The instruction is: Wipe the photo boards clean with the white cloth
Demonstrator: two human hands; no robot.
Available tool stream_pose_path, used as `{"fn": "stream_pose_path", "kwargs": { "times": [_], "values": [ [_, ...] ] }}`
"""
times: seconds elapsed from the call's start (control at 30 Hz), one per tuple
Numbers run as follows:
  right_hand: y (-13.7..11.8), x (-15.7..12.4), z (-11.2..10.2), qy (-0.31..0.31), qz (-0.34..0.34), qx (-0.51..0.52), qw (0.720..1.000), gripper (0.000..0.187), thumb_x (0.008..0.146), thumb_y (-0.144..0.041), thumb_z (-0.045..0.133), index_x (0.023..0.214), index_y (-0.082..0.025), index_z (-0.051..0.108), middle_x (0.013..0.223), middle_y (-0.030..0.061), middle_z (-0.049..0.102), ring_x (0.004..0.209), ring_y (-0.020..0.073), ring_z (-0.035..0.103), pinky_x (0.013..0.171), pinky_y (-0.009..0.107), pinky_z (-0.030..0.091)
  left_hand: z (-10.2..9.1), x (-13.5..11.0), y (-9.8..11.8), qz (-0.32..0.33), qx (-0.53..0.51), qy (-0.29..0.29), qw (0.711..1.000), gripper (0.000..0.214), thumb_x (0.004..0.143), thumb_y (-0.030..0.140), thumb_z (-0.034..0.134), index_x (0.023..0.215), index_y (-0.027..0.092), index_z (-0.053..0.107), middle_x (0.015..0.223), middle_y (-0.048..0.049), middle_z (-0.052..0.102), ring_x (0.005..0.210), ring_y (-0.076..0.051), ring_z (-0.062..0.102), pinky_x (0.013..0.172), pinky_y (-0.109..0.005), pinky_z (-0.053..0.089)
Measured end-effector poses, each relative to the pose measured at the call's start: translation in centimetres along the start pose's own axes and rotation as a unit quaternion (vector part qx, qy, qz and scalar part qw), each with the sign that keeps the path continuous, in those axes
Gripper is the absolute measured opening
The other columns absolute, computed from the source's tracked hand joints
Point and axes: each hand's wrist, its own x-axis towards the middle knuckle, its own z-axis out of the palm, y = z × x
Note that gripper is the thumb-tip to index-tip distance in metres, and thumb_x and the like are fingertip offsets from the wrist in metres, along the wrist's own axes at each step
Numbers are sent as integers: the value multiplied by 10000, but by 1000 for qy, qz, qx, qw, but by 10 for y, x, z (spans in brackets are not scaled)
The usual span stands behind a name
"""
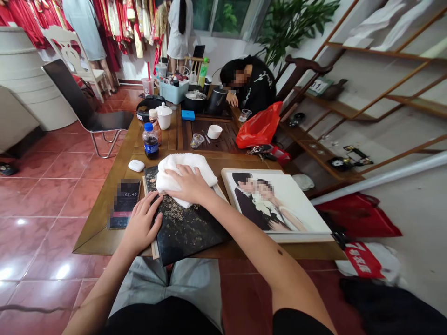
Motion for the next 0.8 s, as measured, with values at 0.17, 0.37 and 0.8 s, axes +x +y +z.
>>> {"fn": "stream_pose_path", "kwargs": {
  "times": [0.17,0.37,0.8],
  "values": [
    [12,27,2,14,14,3,1000,688,938,-661,488,1508,-276,447,1480,158,485,1288,374,465,1037,534,347,1,-1,0,-8,-3,-3,1000,493,1029,284,407,1514,202,427,1572,-121,437,1490,-276,356,1198,-491,332],
    [32,20,5,28,24,1,999,686,931,-666,499,1506,-294,447,1463,150,502,1298,367,464,1048,537,346,1,0,-1,-12,-3,-8,1000,491,1033,290,401,1516,210,433,1579,-114,434,1492,-264,356,1204,-485,324],
    [15,-65,3,50,9,-2,999,649,944,-566,534,1511,-257,467,1423,179,524,1288,366,467,1030,524,368,1,-1,0,-13,0,-7,1000,482,1040,285,385,1514,210,434,1588,-112,424,1502,-254,342,1208,-481,311]
  ]
}}
